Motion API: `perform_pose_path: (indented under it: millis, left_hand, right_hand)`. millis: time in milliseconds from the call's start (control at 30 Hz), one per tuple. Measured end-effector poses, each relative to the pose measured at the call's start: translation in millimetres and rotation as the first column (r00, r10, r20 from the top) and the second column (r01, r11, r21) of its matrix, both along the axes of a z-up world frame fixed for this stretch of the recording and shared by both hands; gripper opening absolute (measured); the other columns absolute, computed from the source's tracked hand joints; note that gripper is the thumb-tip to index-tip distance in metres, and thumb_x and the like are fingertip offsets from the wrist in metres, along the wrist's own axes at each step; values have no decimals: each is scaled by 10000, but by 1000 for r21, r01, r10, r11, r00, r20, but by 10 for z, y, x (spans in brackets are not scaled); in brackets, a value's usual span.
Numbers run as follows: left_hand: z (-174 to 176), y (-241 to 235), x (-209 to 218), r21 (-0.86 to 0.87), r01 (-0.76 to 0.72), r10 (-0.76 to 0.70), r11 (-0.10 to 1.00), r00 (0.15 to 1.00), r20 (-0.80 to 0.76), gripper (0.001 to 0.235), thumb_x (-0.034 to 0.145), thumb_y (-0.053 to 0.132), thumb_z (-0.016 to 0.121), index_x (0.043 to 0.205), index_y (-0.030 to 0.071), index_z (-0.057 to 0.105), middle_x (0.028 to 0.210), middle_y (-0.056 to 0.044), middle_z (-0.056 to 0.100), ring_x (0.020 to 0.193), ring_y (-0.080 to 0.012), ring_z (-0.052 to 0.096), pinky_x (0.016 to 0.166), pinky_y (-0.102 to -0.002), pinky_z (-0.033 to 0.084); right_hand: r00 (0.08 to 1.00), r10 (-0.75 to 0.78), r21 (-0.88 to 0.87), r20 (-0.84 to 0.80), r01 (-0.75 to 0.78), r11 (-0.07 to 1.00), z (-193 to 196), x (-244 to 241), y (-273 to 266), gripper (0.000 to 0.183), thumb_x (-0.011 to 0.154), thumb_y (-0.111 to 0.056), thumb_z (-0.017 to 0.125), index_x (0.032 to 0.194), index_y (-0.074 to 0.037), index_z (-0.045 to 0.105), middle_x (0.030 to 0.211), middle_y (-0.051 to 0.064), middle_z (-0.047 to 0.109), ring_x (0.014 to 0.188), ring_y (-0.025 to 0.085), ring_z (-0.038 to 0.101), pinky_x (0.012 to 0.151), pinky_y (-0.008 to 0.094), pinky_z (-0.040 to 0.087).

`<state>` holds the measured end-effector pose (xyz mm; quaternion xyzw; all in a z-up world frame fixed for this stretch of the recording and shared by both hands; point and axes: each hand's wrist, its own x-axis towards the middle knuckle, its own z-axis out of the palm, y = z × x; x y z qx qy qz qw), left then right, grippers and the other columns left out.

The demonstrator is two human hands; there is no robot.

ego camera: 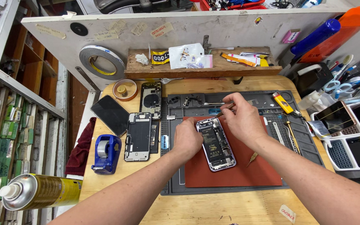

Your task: The person uses a screwdriver and a plastic pry tool to remove screws and disconnect internal components from a disassembled smartphone. They carefully lift and set aside small parts while working on the motherboard area.

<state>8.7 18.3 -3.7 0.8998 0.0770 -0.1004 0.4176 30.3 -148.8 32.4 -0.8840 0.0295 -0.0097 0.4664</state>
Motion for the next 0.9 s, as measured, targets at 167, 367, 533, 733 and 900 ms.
perform_pose_path:
  millis: [167,367,533,733,900]
  left_hand:
    - [4,2,-7,-6,-4,4,1000,1000,-21,400,835,48,722,1233,48,680,1112,-204,736,1084,-332,711,967,-408,551]
    - [10,3,-5,0,1,-1,1000,1000,-21,417,833,47,723,1247,52,674,1111,-202,736,1091,-332,707,977,-407,547]
    - [-5,5,-6,5,5,-5,1000,1000,-24,424,836,46,715,1257,54,671,1107,-200,742,1091,-329,712,985,-405,545]
    - [-15,11,7,-2,10,-10,1000,999,-42,441,844,32,697,1282,69,657,1122,-197,735,1078,-327,716,975,-408,550]
    - [-27,14,0,-15,0,0,1000,1000,-31,399,845,44,700,1242,73,687,1120,-186,742,1083,-329,709,965,-417,549]
  right_hand:
    - [1000,-10,-42,-19,9,999,24,-15,-7,229,951,-88,634,1174,-48,605,973,100,781,835,172,787,732,328,611]
    - [994,22,-195,109,0,981,21,-16,-5,209,929,-124,685,1110,-36,625,921,136,776,830,255,780,741,380,599]
    - [960,227,-509,163,-115,853,51,-19,50,197,936,-184,710,1054,-44,639,852,205,741,843,403,712,745,483,563]
    - [940,332,-739,77,-170,652,80,152,246,283,965,-331,702,913,-54,674,840,178,721,852,390,712,775,499,566]
    - [865,463,-636,196,-247,731,107,192,193,231,883,-187,662,1067,-51,693,969,201,733,917,405,698,792,504,549]
